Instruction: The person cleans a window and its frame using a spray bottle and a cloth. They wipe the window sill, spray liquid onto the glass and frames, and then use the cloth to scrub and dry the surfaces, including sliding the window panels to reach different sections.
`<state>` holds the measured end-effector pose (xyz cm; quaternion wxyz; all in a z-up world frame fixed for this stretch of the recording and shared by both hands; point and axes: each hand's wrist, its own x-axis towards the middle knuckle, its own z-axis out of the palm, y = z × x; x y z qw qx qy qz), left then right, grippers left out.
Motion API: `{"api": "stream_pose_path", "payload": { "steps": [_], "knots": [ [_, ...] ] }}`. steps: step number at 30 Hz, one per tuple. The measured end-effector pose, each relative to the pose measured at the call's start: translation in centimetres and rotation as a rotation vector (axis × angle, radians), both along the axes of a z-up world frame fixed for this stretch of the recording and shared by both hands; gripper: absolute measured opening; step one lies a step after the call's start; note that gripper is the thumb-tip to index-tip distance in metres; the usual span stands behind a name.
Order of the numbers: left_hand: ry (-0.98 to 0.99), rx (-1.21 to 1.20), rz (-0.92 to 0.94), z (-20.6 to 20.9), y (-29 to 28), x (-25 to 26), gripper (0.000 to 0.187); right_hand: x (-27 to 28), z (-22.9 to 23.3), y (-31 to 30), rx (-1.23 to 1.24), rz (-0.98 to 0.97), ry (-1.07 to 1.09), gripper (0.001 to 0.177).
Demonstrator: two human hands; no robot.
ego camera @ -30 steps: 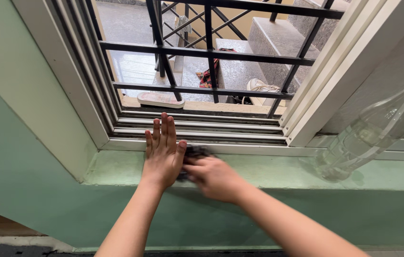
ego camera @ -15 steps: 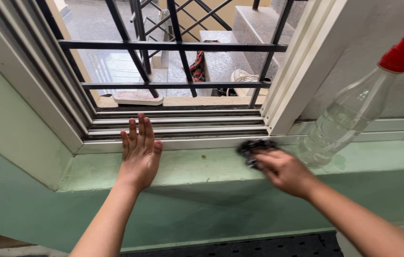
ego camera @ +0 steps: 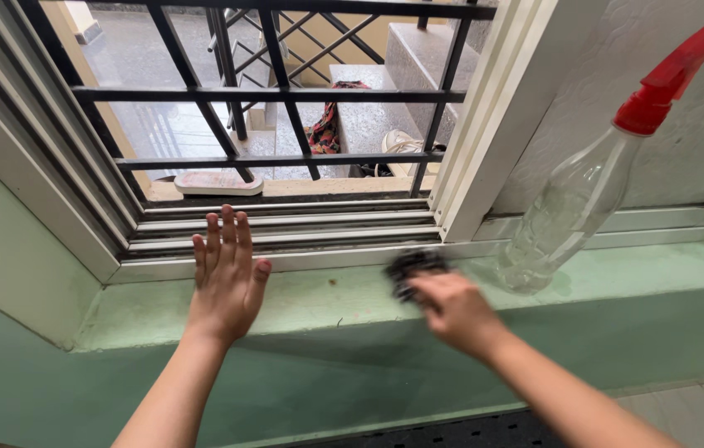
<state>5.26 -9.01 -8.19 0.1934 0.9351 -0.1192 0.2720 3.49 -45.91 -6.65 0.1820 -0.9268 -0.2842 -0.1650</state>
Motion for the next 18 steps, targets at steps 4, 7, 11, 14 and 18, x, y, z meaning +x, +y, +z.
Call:
{"api": "stream_pose_path", "payload": {
  "steps": [4, 7, 11, 14, 18],
  "knots": [
    [-0.228, 0.035, -0.141, 3.1, -4.8, -0.7, 0.070, -0.7, 0.0, 4.1, 0.043, 0.138, 0.008, 0.029],
    [-0.346, 0.114, -0.332, 7.3, -13.0, 0.1, 0.063, -0.7, 0.2, 3.6, -0.027, 0.155, 0.038, 0.024],
    [-0.311, -0.194, -0.475, 12.0, -27.5, -0.9, 0.087, -0.4, -1.0, 3.2, -0.025, 0.343, -0.251, 0.046],
    [0.025, -0.347, -0.312, 13.3, -35.3, -1.5, 0.121, -0.7, -1.0, 3.7, 0.039, 0.167, -0.073, 0.033],
    [-0.009, -0.565, -0.147, 11.2, -41.4, -0.2, 0.111, -1.3, -0.1, 3.5, 0.041, 0.176, -0.033, 0.031]
  ]
}}
